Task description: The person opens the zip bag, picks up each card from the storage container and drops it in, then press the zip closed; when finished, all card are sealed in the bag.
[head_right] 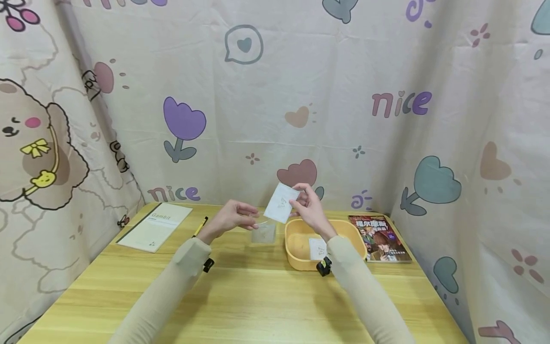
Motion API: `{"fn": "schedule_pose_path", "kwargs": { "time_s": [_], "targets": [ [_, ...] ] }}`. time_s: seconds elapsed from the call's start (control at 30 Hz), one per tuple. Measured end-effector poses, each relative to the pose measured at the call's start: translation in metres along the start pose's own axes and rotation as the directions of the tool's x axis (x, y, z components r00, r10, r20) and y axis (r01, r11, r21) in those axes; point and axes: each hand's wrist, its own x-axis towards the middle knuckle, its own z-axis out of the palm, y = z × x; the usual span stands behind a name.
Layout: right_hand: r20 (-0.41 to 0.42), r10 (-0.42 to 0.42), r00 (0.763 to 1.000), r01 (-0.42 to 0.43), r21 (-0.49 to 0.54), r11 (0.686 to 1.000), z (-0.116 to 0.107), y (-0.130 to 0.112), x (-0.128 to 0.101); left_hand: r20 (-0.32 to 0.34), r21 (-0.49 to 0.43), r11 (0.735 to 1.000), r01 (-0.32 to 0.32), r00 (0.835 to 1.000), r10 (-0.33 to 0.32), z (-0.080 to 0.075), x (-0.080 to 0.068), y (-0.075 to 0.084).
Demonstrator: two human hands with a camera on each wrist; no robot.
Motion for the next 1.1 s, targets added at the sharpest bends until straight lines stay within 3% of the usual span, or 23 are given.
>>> {"fn": "schedule_pose_path", "kwargs": {
  "time_s": [0.23, 0.53, 0.67, 0.8, 1.1],
  "targets": [
    [-0.061, -0.073, 0.995, 0.073, 0.010, 0.997, 0.016, -0.005, 0.009, -0.001, 0.008, 1.000, 0.011, 1.000, -0.011, 0.000, -0.001, 0.000],
    [-0.075, -0.114, 0.991, 0.114, -0.009, 0.993, 0.031, -0.018, 0.011, -0.006, -0.014, 0.999, 0.030, 1.000, -0.030, 0.002, -0.001, 0.000],
    [-0.057, -0.109, 0.992, 0.102, -0.110, 0.989, 0.038, -0.027, 0.007, -0.012, -0.017, 0.999, 0.029, 1.000, -0.029, 0.002, -0.001, 0.001],
    [-0.026, -0.104, 0.994, 0.096, -0.210, 0.973, 0.040, -0.020, 0.007, -0.019, -0.013, 1.000, 0.025, 1.000, -0.025, 0.002, 0.000, 0.002],
    [0.048, -0.198, 0.979, 0.201, -0.402, 0.893, 0.038, -0.006, 0.007, -0.035, 0.005, 0.999, 0.033, 0.999, -0.033, 0.002, -0.001, 0.005]
  ]
}}
